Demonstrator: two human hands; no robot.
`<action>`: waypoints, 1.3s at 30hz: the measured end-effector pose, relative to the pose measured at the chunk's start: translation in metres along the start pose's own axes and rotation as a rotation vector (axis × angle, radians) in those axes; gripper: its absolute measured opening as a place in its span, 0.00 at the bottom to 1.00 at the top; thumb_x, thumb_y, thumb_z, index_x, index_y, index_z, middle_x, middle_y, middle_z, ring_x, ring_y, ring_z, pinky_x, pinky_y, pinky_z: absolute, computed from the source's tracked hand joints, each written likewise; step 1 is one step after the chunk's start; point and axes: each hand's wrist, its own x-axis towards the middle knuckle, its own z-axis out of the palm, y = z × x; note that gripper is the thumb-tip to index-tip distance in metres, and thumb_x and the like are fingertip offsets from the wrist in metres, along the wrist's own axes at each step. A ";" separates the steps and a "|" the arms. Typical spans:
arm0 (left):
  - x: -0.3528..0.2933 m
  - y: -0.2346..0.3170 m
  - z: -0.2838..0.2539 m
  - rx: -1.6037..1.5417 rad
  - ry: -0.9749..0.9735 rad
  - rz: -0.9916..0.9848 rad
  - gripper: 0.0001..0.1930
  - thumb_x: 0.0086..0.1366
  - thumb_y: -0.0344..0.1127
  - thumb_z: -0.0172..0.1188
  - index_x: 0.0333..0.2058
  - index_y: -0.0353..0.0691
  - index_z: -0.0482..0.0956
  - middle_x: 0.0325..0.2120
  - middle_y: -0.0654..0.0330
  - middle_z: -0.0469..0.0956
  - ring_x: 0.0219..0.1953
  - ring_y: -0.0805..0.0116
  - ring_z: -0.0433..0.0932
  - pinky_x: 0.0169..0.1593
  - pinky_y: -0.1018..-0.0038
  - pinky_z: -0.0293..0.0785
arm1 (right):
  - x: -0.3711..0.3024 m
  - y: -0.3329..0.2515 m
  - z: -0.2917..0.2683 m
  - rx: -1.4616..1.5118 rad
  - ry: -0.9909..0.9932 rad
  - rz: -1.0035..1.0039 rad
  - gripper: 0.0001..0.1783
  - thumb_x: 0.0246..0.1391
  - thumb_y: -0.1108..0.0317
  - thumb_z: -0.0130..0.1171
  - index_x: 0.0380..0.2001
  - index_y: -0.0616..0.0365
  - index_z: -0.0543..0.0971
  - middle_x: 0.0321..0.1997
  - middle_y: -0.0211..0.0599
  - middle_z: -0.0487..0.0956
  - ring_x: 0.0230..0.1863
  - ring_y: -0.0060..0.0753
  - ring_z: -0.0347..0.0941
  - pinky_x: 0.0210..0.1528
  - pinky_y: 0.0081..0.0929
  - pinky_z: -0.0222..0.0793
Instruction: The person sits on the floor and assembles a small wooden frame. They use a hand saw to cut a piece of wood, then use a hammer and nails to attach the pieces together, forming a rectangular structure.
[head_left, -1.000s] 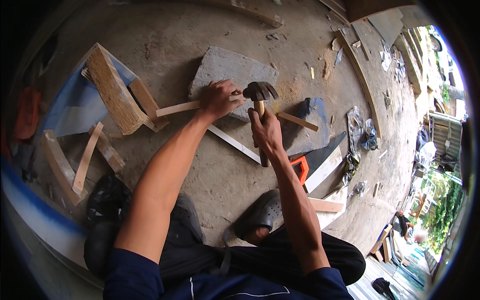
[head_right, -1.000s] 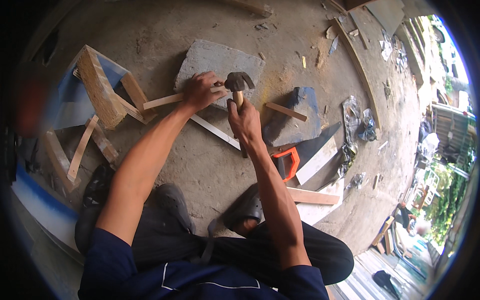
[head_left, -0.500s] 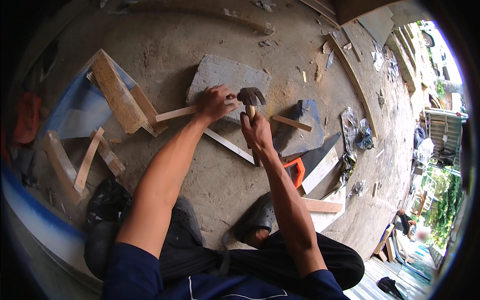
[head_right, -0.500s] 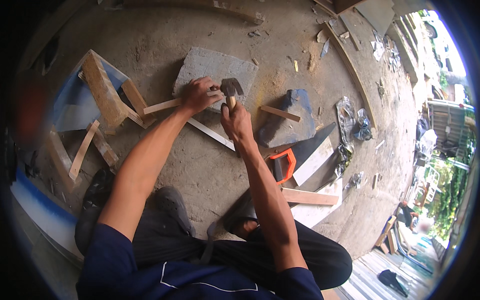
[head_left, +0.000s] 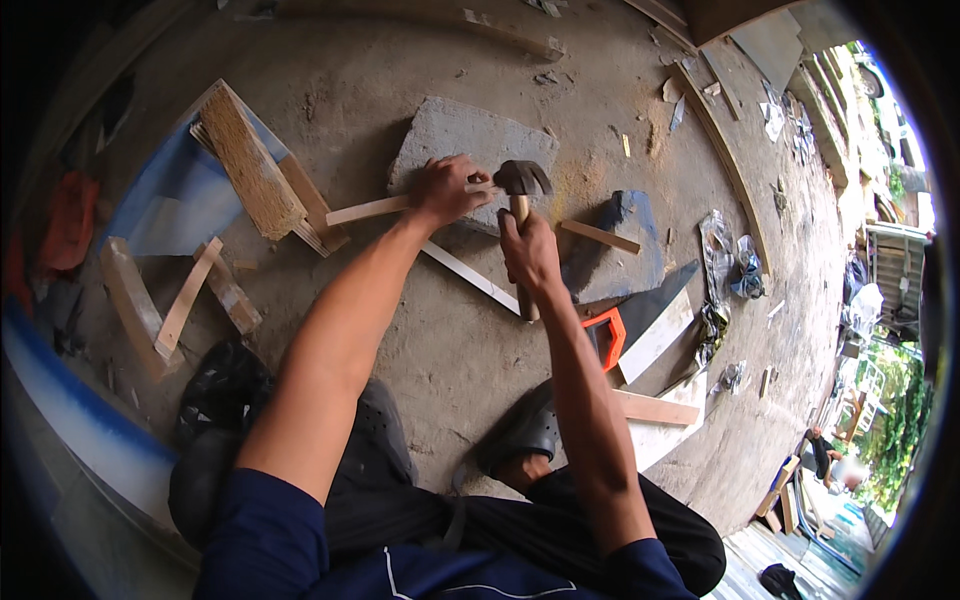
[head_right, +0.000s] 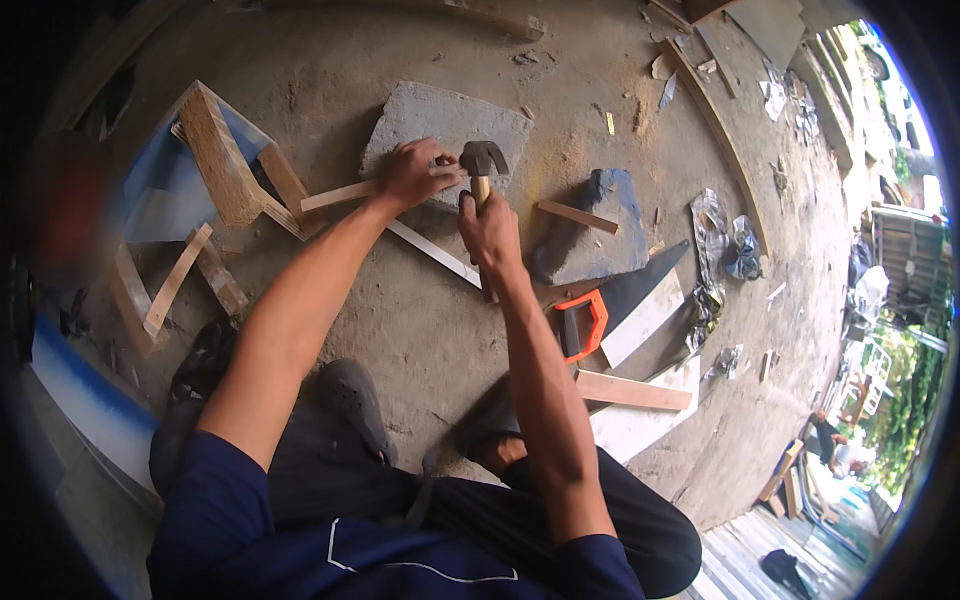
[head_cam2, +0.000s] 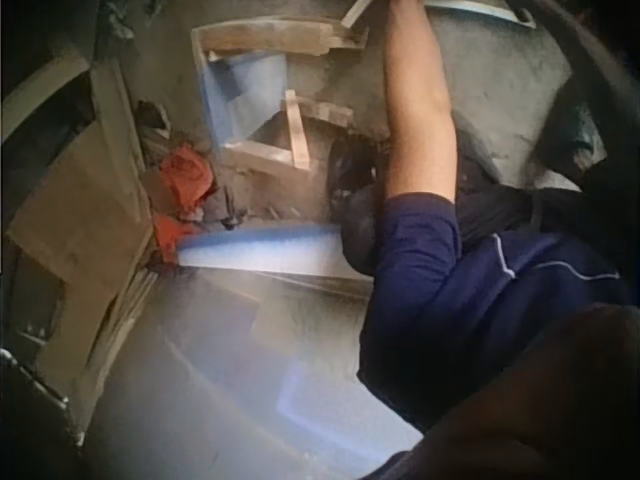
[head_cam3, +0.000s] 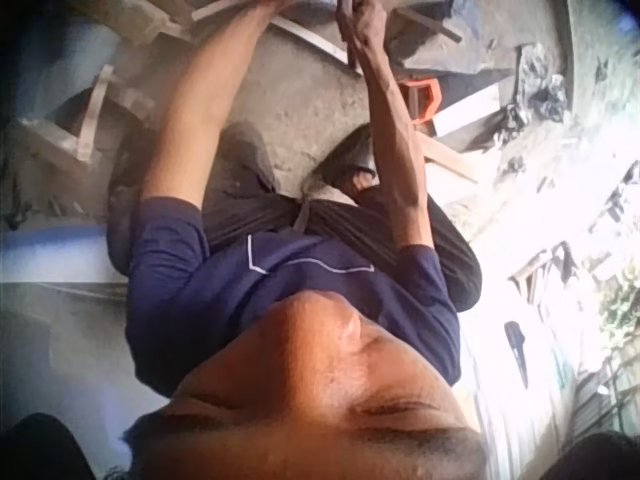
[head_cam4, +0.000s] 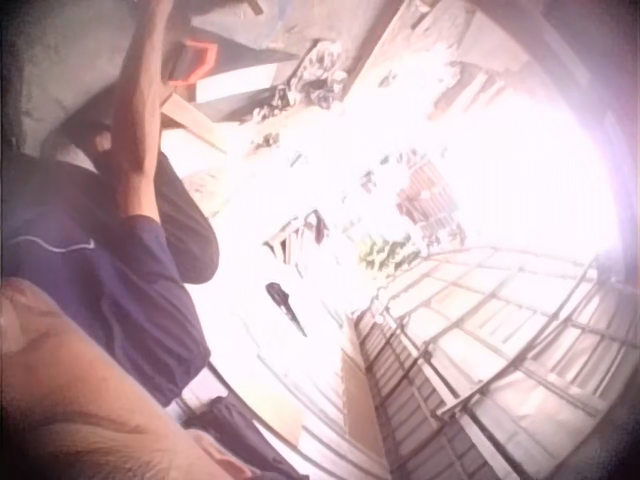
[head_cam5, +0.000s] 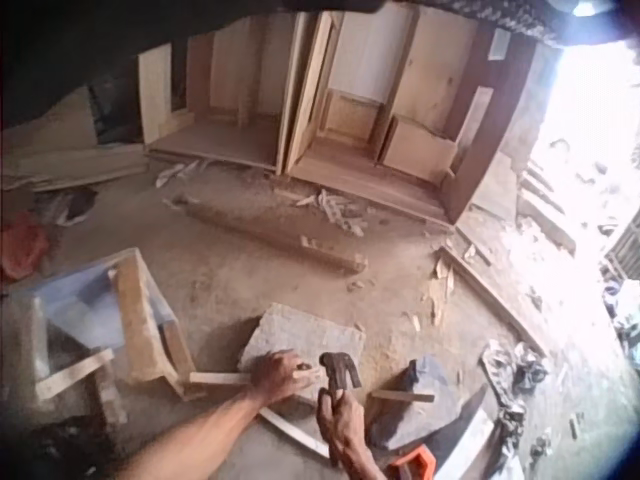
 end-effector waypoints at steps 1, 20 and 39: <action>-0.001 -0.006 0.000 -0.014 0.000 -0.001 0.14 0.48 0.44 0.71 0.32 0.45 0.83 0.31 0.59 0.79 0.37 0.56 0.79 0.44 0.63 0.72 | -0.006 -0.026 -0.012 0.011 -0.112 0.109 0.22 0.57 0.56 0.52 0.31 0.70 0.73 0.22 0.60 0.76 0.28 0.56 0.79 0.32 0.46 0.72; 0.003 0.003 -0.010 0.013 -0.047 -0.043 0.14 0.63 0.47 0.58 0.39 0.45 0.82 0.35 0.55 0.77 0.38 0.52 0.78 0.41 0.61 0.73 | -0.035 0.022 -0.038 0.217 0.090 0.100 0.20 0.61 0.54 0.52 0.30 0.64 0.71 0.14 0.33 0.70 0.12 0.29 0.69 0.15 0.31 0.67; -0.158 0.011 -0.120 0.246 -0.017 -0.335 0.15 0.64 0.45 0.56 0.45 0.46 0.80 0.39 0.57 0.78 0.39 0.51 0.78 0.42 0.62 0.75 | -0.056 -0.026 0.088 0.356 -0.190 0.012 0.21 0.60 0.54 0.55 0.33 0.66 0.73 0.18 0.38 0.74 0.15 0.31 0.72 0.17 0.32 0.69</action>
